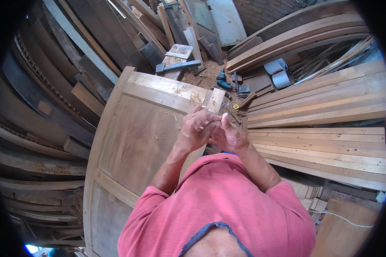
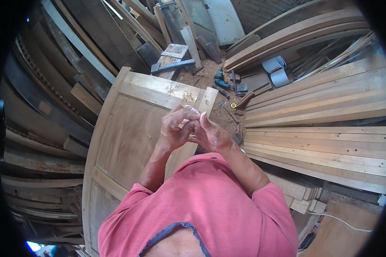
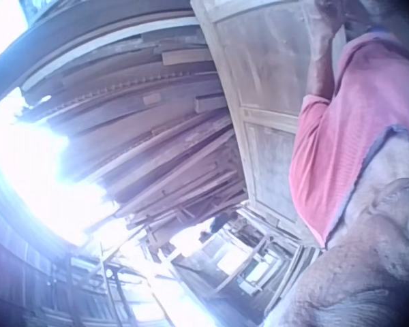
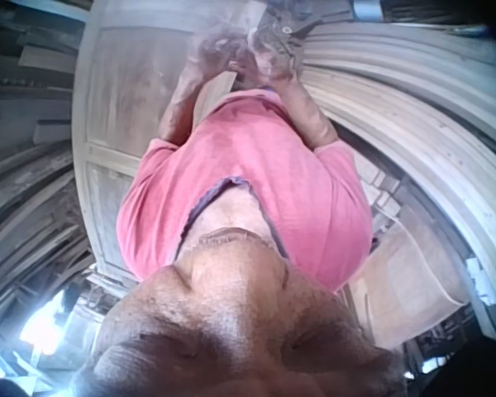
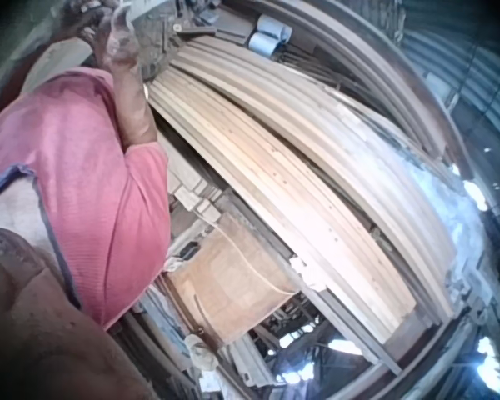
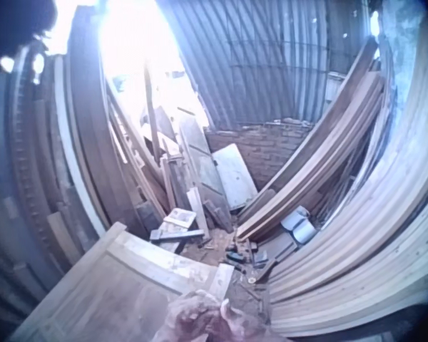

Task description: The person uses a chisel and a hammer to refine a joint on a wooden door panel, clearing wood chips by hand and checking the fit with a square and a small block. They then use a pencil to mark the wood and continue chiseling the recessed area.

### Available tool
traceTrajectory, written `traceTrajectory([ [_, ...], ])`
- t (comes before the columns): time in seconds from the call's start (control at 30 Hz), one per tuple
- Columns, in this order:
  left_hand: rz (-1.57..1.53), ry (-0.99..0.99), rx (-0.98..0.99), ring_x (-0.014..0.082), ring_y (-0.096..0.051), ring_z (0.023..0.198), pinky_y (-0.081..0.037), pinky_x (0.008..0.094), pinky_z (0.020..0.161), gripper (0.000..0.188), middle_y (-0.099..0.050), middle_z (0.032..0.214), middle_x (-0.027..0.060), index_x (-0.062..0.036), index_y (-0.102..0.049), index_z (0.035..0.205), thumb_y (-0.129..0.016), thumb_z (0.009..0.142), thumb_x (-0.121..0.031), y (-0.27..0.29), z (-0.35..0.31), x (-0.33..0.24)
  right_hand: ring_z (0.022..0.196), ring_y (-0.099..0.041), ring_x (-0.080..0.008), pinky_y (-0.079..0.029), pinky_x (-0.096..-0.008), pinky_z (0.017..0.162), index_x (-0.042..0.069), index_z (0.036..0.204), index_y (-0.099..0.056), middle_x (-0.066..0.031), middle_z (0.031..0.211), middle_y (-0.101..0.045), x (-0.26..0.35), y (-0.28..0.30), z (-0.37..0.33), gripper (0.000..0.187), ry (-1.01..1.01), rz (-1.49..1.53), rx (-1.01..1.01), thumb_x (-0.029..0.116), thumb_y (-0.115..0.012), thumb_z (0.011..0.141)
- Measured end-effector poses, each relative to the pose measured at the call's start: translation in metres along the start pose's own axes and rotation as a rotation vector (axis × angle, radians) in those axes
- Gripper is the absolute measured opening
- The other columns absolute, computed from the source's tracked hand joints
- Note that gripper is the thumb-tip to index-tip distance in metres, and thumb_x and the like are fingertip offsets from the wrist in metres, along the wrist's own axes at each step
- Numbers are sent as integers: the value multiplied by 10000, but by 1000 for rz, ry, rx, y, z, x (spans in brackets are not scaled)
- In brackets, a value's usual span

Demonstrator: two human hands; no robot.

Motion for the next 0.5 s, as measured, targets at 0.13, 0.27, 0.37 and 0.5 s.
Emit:
traceTrajectory([
  [0.13, 36, 42, 46, 279, -587, 718, -453, 363, 682, 178, -664, 817, 86, -53, -669, 912, -718, 753, 8, 1, 0, 5, 1177, -537, -192, -412, -422, 1037, 82, 1423, -381, -67, 1230, -569, 6, -16, 2, 778, -8, 17, -32, 662, -461, 910],
  [0.27, 48, 9, 64, 287, -579, 707, -450, 362, 682, 149, -640, 795, 85, -50, -636, 879, -686, 767, 34, 4, 1, 7, 1156, -542, -188, -421, -432, 1024, 92, 1337, -477, -39, 1162, -591, -1, -5, 1, 723, -52, 6, -32, 673, -455, 907],
  [0.37, 9, 27, 45, 293, -571, 699, -453, 365, 685, 137, -606, 780, 87, -43, -591, 860, -654, 783, 51, 5, 0, 10, 1152, -543, -186, -425, -449, 1015, 106, 1243, -536, -26, 1126, -599, -5, -4, 5, 674, -80, 45, -85, 680, -468, 896],
  [0.5, -3, 60, -19, 279, -572, 686, -463, 356, 654, 114, -575, 774, 93, -25, -561, 866, -632, 813, 47, 4, -2, 11, 1146, -547, -183, -435, -465, 999, 134, 1191, -556, -23, 1139, -596, -7, 1, 8, 630, -95, 42, -51, 682, -494, 885],
])
Point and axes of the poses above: each hand's wrist, its own z-axis towards the middle knuckle, its own y-axis out of the back of the hand, x = y × z, the point moved 4 cm from there along z, towards the middle knuckle
